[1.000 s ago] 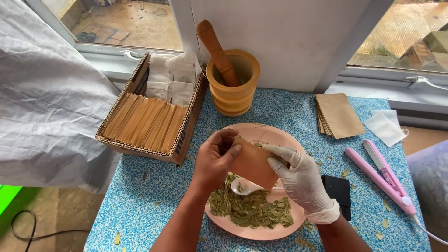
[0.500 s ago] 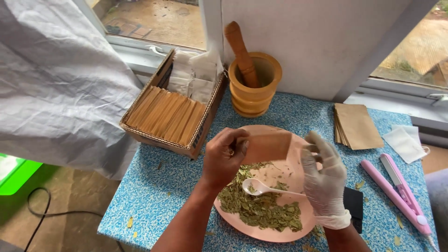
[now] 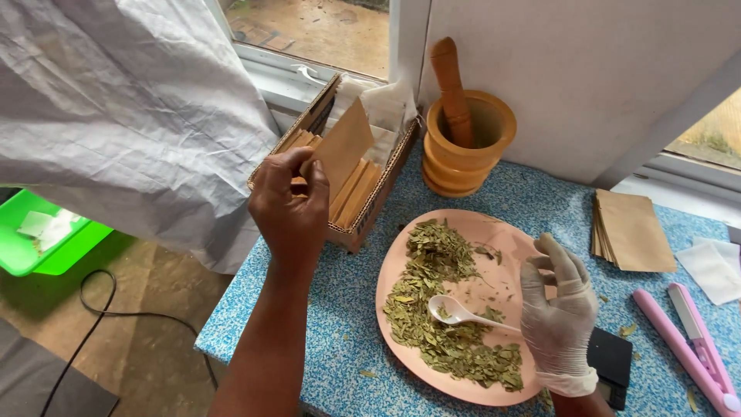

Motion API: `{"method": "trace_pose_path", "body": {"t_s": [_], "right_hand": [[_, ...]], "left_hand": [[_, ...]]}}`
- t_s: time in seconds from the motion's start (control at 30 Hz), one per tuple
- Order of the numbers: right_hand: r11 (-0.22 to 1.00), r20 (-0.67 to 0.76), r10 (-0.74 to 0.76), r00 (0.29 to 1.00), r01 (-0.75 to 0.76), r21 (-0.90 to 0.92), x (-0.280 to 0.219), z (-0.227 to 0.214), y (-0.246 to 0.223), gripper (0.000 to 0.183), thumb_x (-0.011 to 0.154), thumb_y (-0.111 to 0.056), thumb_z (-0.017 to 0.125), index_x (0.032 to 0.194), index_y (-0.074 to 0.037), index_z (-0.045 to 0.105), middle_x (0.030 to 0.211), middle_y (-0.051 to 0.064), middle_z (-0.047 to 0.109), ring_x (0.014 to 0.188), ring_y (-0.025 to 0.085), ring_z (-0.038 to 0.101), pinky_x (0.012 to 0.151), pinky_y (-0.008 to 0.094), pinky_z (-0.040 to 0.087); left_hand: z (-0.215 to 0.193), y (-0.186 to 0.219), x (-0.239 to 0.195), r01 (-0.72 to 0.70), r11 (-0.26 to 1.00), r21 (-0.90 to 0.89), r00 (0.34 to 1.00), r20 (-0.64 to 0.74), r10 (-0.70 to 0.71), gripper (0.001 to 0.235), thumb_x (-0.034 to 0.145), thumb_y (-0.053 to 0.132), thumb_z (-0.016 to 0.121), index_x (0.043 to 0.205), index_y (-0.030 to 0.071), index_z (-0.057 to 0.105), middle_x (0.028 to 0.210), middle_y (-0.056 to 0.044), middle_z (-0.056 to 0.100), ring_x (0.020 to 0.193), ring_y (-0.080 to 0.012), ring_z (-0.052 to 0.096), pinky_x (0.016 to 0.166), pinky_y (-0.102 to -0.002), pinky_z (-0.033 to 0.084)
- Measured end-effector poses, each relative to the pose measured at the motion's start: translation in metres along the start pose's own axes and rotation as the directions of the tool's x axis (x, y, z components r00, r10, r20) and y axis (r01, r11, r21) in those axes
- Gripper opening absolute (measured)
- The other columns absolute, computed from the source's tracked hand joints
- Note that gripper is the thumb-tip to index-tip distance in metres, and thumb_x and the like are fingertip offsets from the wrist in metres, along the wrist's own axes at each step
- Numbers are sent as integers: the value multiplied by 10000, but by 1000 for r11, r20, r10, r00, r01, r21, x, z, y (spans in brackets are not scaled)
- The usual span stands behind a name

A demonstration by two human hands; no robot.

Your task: The person fills small paper bags and tea bags with dried green herbs from a pink plate using a white spoon. They seal the paper bags with a pink heat sealer and weigh the filled tea bags on a digital scale before placing them into a cardboard box.

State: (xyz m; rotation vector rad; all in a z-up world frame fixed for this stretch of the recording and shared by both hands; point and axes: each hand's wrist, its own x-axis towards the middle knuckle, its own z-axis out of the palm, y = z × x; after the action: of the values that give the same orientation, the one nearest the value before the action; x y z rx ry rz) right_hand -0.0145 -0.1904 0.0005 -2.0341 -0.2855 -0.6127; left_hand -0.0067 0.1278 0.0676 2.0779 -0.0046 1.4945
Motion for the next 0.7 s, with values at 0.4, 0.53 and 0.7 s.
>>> {"method": "trace_pose_path", "body": {"t_s": [0.4,0.53,0.7], "right_hand": [[999,-8,0,1000,0,-41,0,2,-3,380,999,63,640,1372,-5,624,1220,181,657,966,236,639,907,379,547],[998,-13,8,1000,-9,-56,1,2,-4,377,1000,67,635,1372,10,623,1221,191,654,963,241,641,904,382,545],[998,-9,4,1000,-5,-59,2,2,-5,366,999,73,636,1361,15,626,1219,189,654,964,239,644,895,377,545]], "left_hand": [[14,-7,-24,61,997,-47,995,83,-57,126,911,-50,684,1026,-17,643,896,-139,651,734,-205,655,634,-279,617],[15,-5,-25,54,997,-46,996,77,-50,127,878,-65,697,983,-18,641,842,-134,637,715,-211,639,613,-290,598],[17,-6,-29,71,995,-76,991,117,-62,135,871,-82,690,994,-37,658,867,-138,639,740,-211,639,650,-288,603]]}}
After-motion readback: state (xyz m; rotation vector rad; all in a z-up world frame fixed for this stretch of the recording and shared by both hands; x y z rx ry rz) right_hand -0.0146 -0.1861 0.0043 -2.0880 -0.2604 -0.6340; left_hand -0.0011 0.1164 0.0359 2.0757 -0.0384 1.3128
